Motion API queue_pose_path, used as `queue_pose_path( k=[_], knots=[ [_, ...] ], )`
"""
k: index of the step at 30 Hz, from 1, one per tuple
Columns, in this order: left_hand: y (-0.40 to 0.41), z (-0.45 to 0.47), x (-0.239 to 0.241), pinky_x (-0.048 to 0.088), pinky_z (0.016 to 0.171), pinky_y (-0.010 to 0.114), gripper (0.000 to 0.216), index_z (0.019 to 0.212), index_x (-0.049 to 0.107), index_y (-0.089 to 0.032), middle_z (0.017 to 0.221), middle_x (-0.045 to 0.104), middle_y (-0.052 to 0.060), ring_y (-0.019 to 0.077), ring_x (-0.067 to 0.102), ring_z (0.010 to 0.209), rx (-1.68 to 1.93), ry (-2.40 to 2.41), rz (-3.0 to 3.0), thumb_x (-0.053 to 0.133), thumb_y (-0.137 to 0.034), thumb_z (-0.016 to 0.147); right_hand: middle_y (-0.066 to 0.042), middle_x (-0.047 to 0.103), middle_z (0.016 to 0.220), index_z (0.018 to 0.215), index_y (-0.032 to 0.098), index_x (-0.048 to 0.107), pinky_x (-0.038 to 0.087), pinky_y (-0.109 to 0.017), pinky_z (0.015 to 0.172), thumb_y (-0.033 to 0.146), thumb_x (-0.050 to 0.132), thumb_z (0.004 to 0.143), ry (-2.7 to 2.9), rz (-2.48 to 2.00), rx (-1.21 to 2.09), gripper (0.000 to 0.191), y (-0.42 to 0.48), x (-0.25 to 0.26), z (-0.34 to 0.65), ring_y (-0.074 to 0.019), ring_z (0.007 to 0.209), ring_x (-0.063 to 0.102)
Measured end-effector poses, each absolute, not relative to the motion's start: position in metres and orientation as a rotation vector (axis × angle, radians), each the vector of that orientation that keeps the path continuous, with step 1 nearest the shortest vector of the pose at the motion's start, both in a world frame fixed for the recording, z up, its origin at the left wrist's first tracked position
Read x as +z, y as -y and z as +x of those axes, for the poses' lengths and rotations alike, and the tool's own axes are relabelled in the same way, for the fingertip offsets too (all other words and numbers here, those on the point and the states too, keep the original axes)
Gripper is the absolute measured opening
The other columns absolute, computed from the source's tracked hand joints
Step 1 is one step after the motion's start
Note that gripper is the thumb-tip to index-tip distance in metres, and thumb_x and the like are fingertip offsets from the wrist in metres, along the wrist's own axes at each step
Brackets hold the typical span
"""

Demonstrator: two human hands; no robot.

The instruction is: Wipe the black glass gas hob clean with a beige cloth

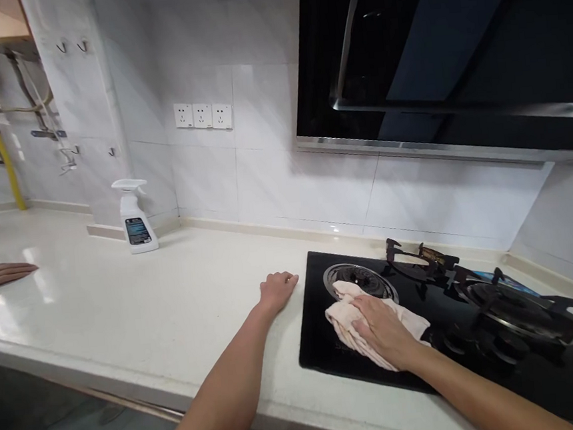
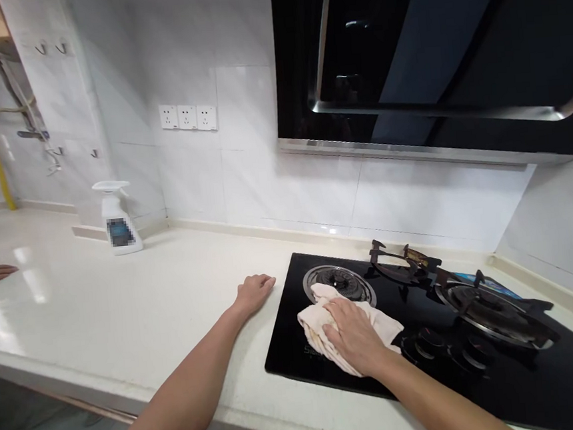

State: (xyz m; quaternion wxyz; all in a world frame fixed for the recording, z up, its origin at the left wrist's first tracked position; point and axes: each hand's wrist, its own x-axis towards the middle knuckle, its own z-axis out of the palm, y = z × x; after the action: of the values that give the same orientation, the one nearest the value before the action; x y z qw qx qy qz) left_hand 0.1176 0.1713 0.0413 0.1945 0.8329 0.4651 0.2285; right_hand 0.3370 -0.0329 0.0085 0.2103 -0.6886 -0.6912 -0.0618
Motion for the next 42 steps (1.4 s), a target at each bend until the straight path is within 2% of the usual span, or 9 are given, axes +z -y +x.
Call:
queue_pose_path(
  k=[5,10,13,18,21,24,26,35,42],
  knots=[
    [-0.176,0.119,0.037,0.043,0.105,0.052,0.049,0.114,0.079,-0.026,0.128,0.073,0.011,0.0355,0.058,0.127,0.645,-1.327,2.379,0.039,-0.051,0.099,-0.014,0.057,0.141,0.133,0.021,0.058,0.038,-0.055,0.114,0.033,0.05,0.098,1.915,-1.916,-0.165,0.039,0.033,0.015,0.253,-0.0335,0.132,0.047],
    [-0.178,0.115,0.035,0.044,0.108,0.045,0.044,0.114,0.078,-0.03,0.131,0.072,0.008,0.0309,0.058,0.13,0.654,-1.336,2.423,0.045,-0.052,0.096,-0.009,0.057,0.143,0.137,0.025,0.056,0.027,-0.056,0.124,0.043,0.057,0.099,2.21,-1.522,0.118,0.042,0.046,0.022,0.184,-0.0296,0.144,0.037],
    [-0.178,0.113,0.035,0.043,0.109,0.044,0.044,0.115,0.077,-0.03,0.133,0.072,0.007,0.0298,0.058,0.131,0.657,-1.331,2.453,0.046,-0.053,0.095,-0.006,0.055,0.149,0.141,0.028,0.054,0.019,-0.058,0.128,0.046,0.056,0.101,2.201,-1.514,0.184,0.043,0.058,0.029,0.192,-0.0264,0.149,0.035],
    [-0.178,0.112,0.035,0.043,0.109,0.046,0.049,0.117,0.077,-0.028,0.135,0.071,0.007,0.0323,0.057,0.132,0.623,-1.301,2.5,0.045,-0.056,0.094,-0.006,0.044,0.163,0.149,0.031,0.052,-0.002,-0.075,0.123,0.051,0.049,0.104,1.962,-1.922,0.098,0.05,0.087,0.032,0.268,-0.0335,0.156,0.025],
    [-0.179,0.112,0.035,0.043,0.11,0.047,0.052,0.12,0.076,-0.028,0.136,0.07,0.007,0.0331,0.055,0.133,0.6,-1.298,2.505,0.043,-0.058,0.094,-0.009,0.041,0.164,0.15,0.03,0.053,0.014,-0.072,0.123,0.052,0.046,0.102,1.718,-2.177,-0.014,0.053,0.11,0.027,0.32,-0.0363,0.153,0.029],
    [-0.181,0.112,0.035,0.043,0.11,0.047,0.053,0.12,0.076,-0.029,0.136,0.07,0.007,0.0336,0.055,0.134,0.592,-1.302,2.507,0.042,-0.059,0.093,-0.012,0.048,0.157,0.141,0.027,0.06,0.033,-0.06,0.116,0.048,0.046,0.101,1.614,-2.223,-0.178,0.048,0.129,0.021,0.343,-0.0351,0.141,0.043],
    [-0.183,0.112,0.034,0.043,0.109,0.047,0.053,0.121,0.076,-0.029,0.137,0.07,0.006,0.0338,0.055,0.134,0.596,-1.302,2.507,0.042,-0.059,0.093,-0.012,0.054,0.148,0.136,0.027,0.063,0.038,-0.058,0.108,0.046,0.049,0.099,1.588,-2.22,-0.227,0.043,0.136,0.019,0.335,-0.0359,0.13,0.049],
    [-0.188,0.111,0.033,0.044,0.108,0.047,0.052,0.12,0.076,-0.026,0.135,0.071,0.008,0.0339,0.057,0.132,0.623,-1.29,2.521,0.042,-0.054,0.092,-0.004,0.063,0.126,0.118,0.028,0.065,0.038,-0.048,0.1,0.032,0.068,0.088,1.739,-1.859,-0.061,0.031,0.127,0.025,0.251,-0.0287,0.115,0.051],
    [-0.196,0.11,0.036,0.049,0.104,0.042,0.051,0.118,0.077,-0.026,0.132,0.073,0.006,0.0327,0.06,0.129,0.613,-1.275,2.548,0.043,-0.053,0.092,-0.007,0.058,0.144,0.132,0.028,0.062,0.029,-0.053,0.114,0.04,0.06,0.095,1.592,-2.055,-0.116,0.039,0.167,0.02,0.321,-0.0303,0.135,0.047]
  ],
)
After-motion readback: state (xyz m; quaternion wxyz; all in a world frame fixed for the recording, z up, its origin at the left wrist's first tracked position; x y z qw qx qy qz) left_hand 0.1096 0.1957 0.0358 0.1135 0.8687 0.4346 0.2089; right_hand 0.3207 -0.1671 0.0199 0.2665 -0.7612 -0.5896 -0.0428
